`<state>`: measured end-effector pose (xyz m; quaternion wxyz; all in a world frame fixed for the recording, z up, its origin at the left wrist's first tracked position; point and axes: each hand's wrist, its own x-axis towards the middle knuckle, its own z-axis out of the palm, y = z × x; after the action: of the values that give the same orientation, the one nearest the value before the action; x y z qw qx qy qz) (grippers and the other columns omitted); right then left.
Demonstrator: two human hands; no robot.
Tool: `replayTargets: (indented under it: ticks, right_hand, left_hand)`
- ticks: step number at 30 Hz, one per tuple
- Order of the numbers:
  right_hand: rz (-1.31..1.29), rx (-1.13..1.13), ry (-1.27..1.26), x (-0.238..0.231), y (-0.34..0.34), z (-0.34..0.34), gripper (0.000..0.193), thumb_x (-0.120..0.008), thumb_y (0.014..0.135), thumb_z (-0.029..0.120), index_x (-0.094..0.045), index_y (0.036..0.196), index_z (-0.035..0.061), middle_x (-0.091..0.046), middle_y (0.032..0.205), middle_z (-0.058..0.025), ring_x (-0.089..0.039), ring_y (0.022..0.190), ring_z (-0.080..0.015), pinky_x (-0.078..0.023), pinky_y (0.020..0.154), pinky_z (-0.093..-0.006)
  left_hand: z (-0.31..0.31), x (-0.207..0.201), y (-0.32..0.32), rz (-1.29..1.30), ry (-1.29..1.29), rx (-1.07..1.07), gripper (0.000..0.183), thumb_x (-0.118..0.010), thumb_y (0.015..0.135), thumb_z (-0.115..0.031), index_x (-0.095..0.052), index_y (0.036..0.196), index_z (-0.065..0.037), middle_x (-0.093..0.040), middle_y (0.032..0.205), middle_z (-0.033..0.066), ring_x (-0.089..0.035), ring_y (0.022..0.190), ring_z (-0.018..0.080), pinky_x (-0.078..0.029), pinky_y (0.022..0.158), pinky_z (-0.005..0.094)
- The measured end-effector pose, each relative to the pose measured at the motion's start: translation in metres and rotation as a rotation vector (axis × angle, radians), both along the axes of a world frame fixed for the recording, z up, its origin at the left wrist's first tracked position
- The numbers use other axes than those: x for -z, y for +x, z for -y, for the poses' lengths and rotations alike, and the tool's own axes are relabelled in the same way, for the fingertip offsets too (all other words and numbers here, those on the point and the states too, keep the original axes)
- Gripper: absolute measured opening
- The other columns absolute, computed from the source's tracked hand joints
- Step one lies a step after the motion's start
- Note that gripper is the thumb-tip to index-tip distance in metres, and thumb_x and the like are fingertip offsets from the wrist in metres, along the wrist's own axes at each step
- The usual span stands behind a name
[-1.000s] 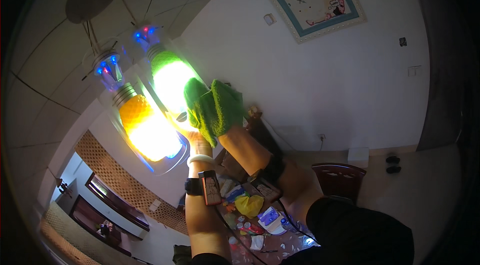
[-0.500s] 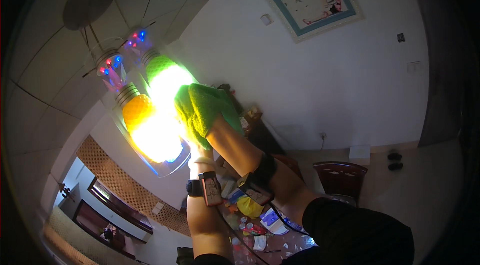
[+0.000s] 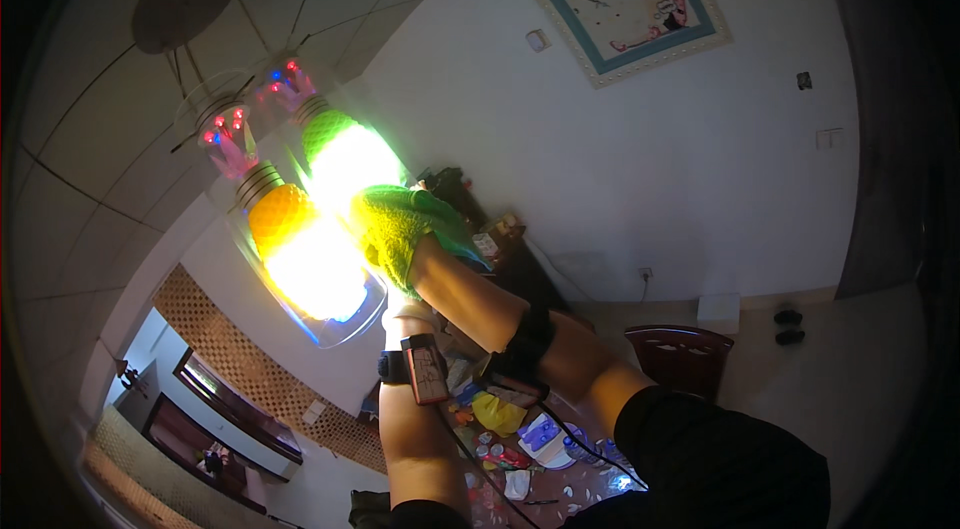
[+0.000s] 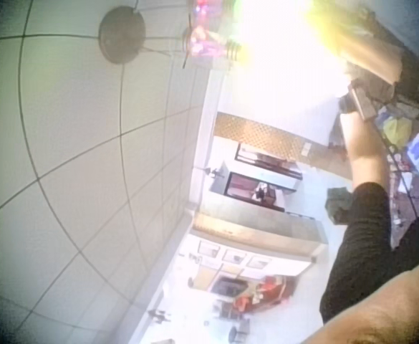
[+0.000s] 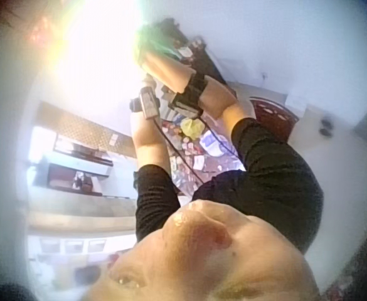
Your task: The person wipes the individual glass covers of a hanging chandelier using a green cloth while supporting each lamp with the other hand.
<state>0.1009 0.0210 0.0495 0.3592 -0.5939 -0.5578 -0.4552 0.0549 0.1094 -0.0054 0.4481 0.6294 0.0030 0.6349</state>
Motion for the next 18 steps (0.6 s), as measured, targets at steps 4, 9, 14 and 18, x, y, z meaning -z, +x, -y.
replayTargets:
  ticks: [4, 9, 14, 18]
  right_hand:
    - [-0.011, -0.048, 0.023, 0.000, 0.004, -0.005, 0.018, -0.054, 0.057, 0.029, -0.053, 0.063, 0.0117, -0.048, 0.063, -0.0045, -0.046, 0.061, -0.0152, -0.037, 0.052, -0.0318]
    - [-0.026, -0.060, 0.038, -0.003, 0.025, 0.011, 0.015, -0.055, 0.056, 0.028, -0.051, 0.058, 0.0128, -0.046, 0.057, -0.0031, -0.044, 0.056, -0.0142, -0.035, 0.049, -0.0309]
    - [-0.024, -0.125, 0.031, -0.008, 0.020, 0.025, 0.013, -0.055, 0.054, 0.026, -0.050, 0.054, 0.0138, -0.044, 0.052, -0.0018, -0.043, 0.050, -0.0132, -0.033, 0.045, -0.0300]
    - [-0.018, -0.131, -0.003, -0.013, 0.023, 0.036, 0.013, -0.055, 0.053, 0.025, -0.049, 0.051, 0.0146, -0.042, 0.047, -0.0007, -0.041, 0.046, -0.0124, -0.032, 0.042, -0.0293]
  left_hand:
    - [0.003, -0.002, 0.004, -0.042, 0.047, -0.064, 0.030, -0.030, 0.083, -0.024, -0.042, 0.098, -0.001, -0.048, 0.089, 0.0074, -0.046, 0.081, 0.0158, -0.039, 0.072, 0.0266]
    - [0.009, -0.011, 0.015, -0.047, 0.067, -0.055, 0.029, -0.032, 0.083, -0.023, -0.043, 0.098, -0.001, -0.048, 0.090, 0.0072, -0.046, 0.081, 0.0156, -0.039, 0.072, 0.0264]
    - [0.017, -0.011, -0.002, -0.082, 0.102, -0.152, 0.028, -0.033, 0.082, -0.022, -0.043, 0.097, -0.001, -0.048, 0.090, 0.0069, -0.046, 0.081, 0.0155, -0.039, 0.072, 0.0262]
    - [0.014, -0.013, 0.002, -0.126, 0.165, -0.235, 0.027, -0.034, 0.082, -0.022, -0.043, 0.097, -0.001, -0.048, 0.090, 0.0068, -0.046, 0.082, 0.0153, -0.039, 0.072, 0.0261]
